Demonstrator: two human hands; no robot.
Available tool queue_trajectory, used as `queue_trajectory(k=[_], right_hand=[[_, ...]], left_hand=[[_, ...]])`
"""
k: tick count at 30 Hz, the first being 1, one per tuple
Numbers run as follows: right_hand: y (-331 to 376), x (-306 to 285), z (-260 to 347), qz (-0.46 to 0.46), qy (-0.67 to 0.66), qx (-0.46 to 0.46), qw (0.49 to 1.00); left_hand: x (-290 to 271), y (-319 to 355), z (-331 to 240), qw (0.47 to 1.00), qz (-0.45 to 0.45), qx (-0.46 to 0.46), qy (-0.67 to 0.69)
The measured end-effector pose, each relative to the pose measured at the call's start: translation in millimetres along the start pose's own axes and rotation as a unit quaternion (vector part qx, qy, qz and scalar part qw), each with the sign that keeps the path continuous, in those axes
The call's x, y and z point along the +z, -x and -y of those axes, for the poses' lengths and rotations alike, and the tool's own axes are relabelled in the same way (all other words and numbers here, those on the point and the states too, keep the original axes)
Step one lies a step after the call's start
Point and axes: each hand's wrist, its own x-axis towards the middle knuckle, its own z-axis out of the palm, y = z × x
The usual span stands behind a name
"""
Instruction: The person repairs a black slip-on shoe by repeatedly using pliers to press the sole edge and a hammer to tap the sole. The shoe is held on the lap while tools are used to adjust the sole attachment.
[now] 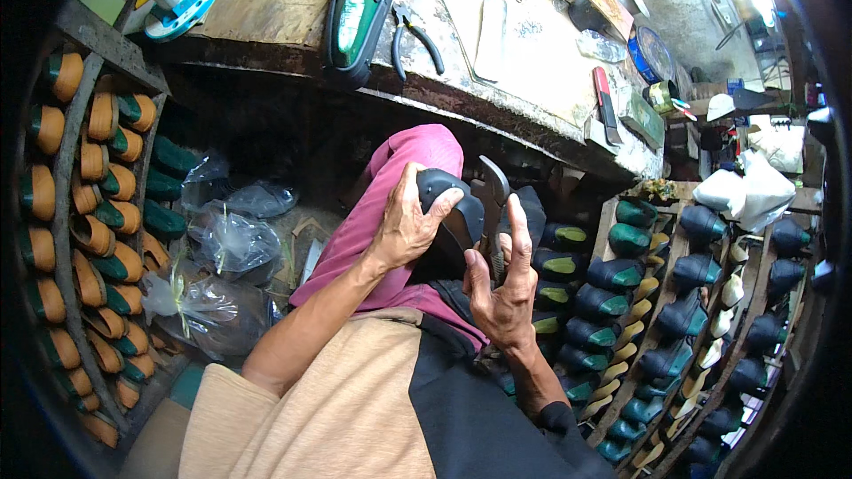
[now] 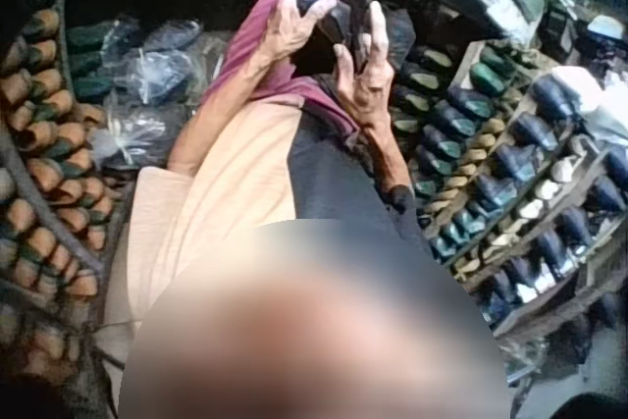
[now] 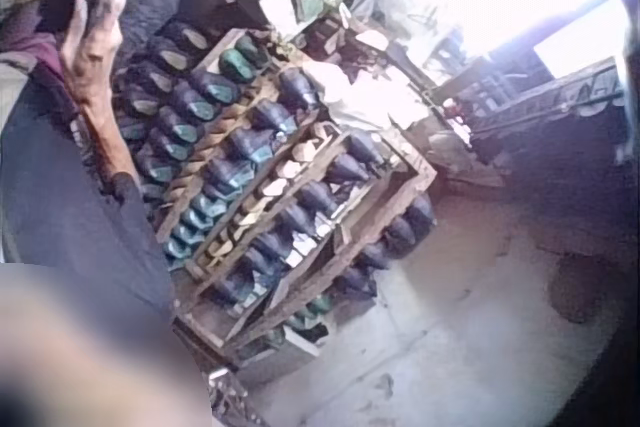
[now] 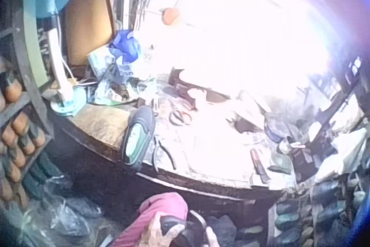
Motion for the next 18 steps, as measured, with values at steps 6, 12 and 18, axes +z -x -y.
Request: queue_trajectory(k=[6, 12, 18], right_hand=[[-26.0, 11.3, 0.6, 0.026, 0.109, -0.112, 0.987], [-16.7, -2.6, 24.8, -0.037, 0.048, -0.131, 0.990], [-22.6, 18.3, 20.4, -0.055, 0.109, -0.146, 0.982]], left_hand=[[-0.7, -1.1, 1.8, 1.000, -0.004, 0.006, 0.013], [-4.4, -2.1, 6.0, 1.000, -0.001, 0.010, -0.004], [-4.3, -1.4, 6.1, 0.999, 0.008, 0.036, -0.037]])
